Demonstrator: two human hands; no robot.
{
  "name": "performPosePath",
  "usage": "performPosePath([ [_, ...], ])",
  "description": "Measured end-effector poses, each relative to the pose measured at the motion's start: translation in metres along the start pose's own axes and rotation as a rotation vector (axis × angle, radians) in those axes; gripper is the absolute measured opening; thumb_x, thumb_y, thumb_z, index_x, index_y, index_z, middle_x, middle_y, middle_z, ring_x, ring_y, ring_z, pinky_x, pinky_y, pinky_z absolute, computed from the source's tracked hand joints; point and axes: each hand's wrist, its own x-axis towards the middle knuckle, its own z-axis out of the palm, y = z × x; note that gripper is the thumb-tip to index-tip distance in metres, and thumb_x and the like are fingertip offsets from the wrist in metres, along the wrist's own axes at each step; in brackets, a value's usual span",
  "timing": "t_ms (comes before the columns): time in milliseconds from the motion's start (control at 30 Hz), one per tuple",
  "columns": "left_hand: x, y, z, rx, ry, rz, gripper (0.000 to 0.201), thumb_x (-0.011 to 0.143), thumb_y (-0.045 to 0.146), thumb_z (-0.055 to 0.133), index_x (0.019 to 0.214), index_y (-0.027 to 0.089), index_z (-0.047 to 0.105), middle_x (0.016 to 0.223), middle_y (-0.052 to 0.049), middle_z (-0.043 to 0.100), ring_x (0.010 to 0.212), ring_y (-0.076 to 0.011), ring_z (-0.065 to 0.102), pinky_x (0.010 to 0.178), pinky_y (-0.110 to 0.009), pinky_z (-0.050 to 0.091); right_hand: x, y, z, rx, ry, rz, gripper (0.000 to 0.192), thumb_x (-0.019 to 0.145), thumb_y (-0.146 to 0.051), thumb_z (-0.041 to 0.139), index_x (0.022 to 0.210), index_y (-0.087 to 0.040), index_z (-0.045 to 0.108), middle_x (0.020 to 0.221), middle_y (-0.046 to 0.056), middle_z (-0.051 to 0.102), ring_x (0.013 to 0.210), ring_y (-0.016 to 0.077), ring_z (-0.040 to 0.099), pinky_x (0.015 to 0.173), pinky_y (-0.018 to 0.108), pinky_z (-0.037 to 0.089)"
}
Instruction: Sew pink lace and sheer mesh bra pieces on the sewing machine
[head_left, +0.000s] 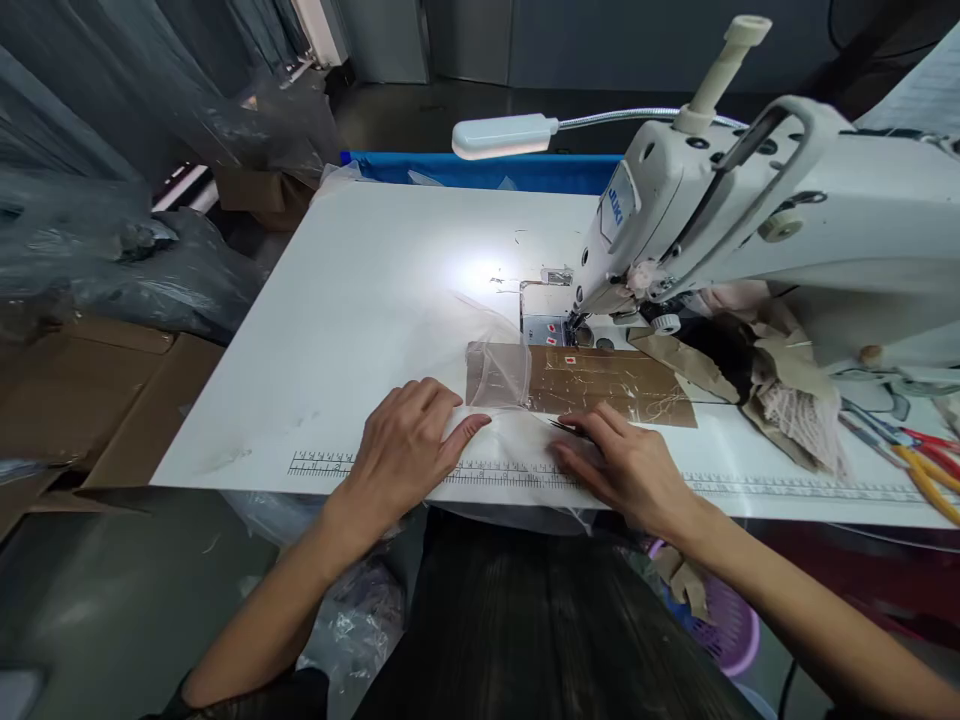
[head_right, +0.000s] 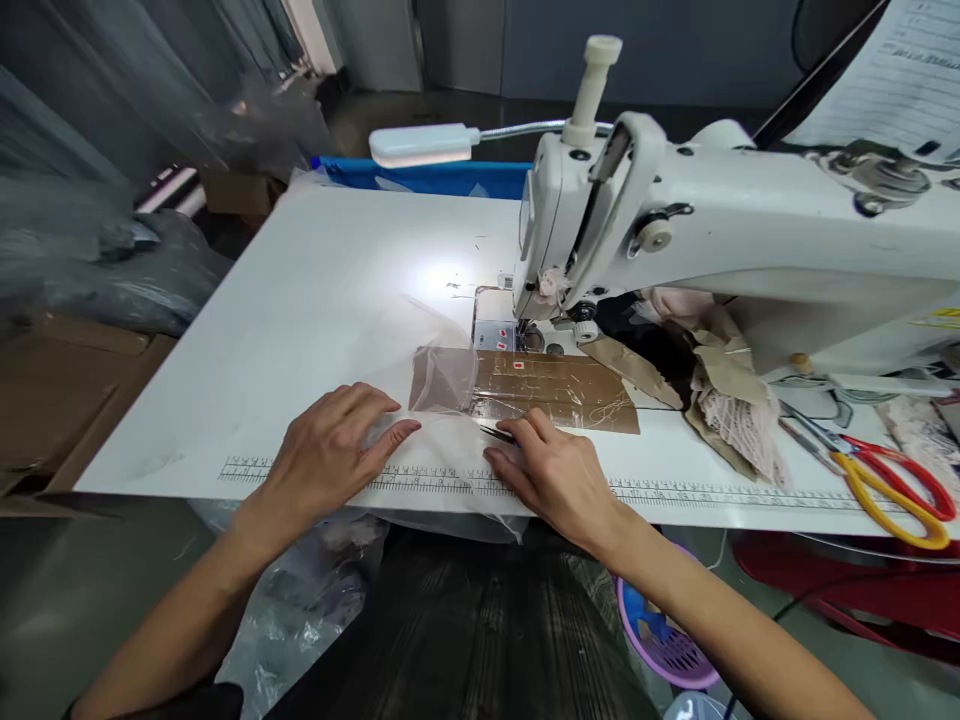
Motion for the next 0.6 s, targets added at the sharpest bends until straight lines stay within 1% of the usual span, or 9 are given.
performPosePath([
  [67,-0.008,0.010,0.003,0.016,-0.010,-0.109,0.038,0.095,0.049,0.049,0.088,0.014,0.063,0.084,-0.007,0.065,0.075,-0.0221,0.060,0.065,-0.035,0.046,-0.003,0.000,0.003,-0.001,-0.041,-0.020,0.024,0.097,-0.036,0.048,0.104,-0.017,0.060,0.087,0.006,0.064,0.066,0.0172,0.061,0.052,0.027,0.037],
  [133,-0.014,0.026,0.007,0.029,-0.001,-0.204,0.043,0.092,0.056,0.049,0.093,0.015,0.061,0.087,-0.008,0.065,0.078,-0.0233,0.060,0.069,-0.037,0.046,-0.006,0.002,0.007,0.038,-0.076,-0.066,0.019,0.097,-0.031,0.047,0.100,-0.018,0.061,0.087,0.005,0.065,0.066,0.0168,0.062,0.053,0.027,0.037],
  [267,-0.016,0.055,0.024,0.087,0.091,-0.342,0.046,0.085,0.061,0.056,0.097,0.016,0.060,0.096,-0.010,0.064,0.087,-0.0262,0.059,0.076,-0.040,0.045,-0.011,0.006,0.012,0.121,-0.090,-0.144,0.015,0.095,-0.028,0.049,0.098,-0.020,0.061,0.086,0.003,0.067,0.069,0.0182,0.063,0.054,0.028,0.037],
  [333,-0.015,0.064,0.036,0.066,0.176,-0.363,0.037,0.084,0.055,0.062,0.088,0.018,0.059,0.097,-0.009,0.065,0.089,-0.0251,0.058,0.077,-0.038,0.045,-0.012,0.008,0.013,0.239,-0.047,-0.134,0.014,0.094,-0.030,0.051,0.098,-0.020,0.061,0.086,0.003,0.068,0.069,0.0173,0.064,0.057,0.028,0.039],
  [367,-0.015,0.066,0.041,0.041,0.227,-0.365,0.030,0.085,0.048,0.063,0.081,0.019,0.056,0.094,-0.008,0.066,0.087,-0.0229,0.058,0.077,-0.037,0.044,-0.013,0.010,0.013,0.309,-0.015,-0.115,0.014,0.094,-0.030,0.051,0.098,-0.020,0.060,0.086,0.003,0.068,0.070,0.0165,0.064,0.059,0.027,0.041],
  [400,-0.016,0.068,0.045,0.013,0.277,-0.359,0.027,0.086,0.042,0.063,0.074,0.020,0.053,0.088,-0.006,0.066,0.083,-0.0201,0.058,0.075,-0.034,0.044,-0.014,0.010,0.013,0.372,0.017,-0.095,0.014,0.094,-0.029,0.051,0.099,-0.020,0.060,0.087,0.003,0.068,0.070,0.0160,0.064,0.061,0.027,0.043],
  [467,-0.018,0.069,0.051,-0.031,0.344,-0.339,0.029,0.087,0.031,0.061,0.065,0.021,0.045,0.073,-0.002,0.064,0.070,-0.0154,0.056,0.070,-0.031,0.043,-0.015,0.012,0.012,0.441,0.056,-0.067,0.015,0.093,-0.026,0.049,0.102,-0.020,0.060,0.089,0.004,0.067,0.071,0.0163,0.063,0.064,0.028,0.045],
  [533,-0.019,0.071,0.051,-0.063,0.351,-0.315,0.031,0.085,0.025,0.060,0.062,0.021,0.040,0.066,0.000,0.062,0.063,-0.0135,0.054,0.066,-0.030,0.042,-0.018,0.012,0.011,0.458,0.067,-0.056,0.020,0.092,-0.021,0.046,0.107,-0.020,0.059,0.091,0.006,0.065,0.074,0.0183,0.062,0.064,0.030,0.047],
  [600,-0.019,0.072,0.050,-0.108,0.341,-0.309,0.031,0.083,0.022,0.059,0.060,0.021,0.037,0.072,-0.002,0.068,0.065,-0.0138,0.056,0.066,-0.030,0.043,-0.021,0.013,0.011,0.485,0.083,-0.041,0.025,0.090,-0.017,0.043,0.111,-0.020,0.057,0.096,0.009,0.061,0.081,0.0206,0.061,0.067,0.032,0.049],
])
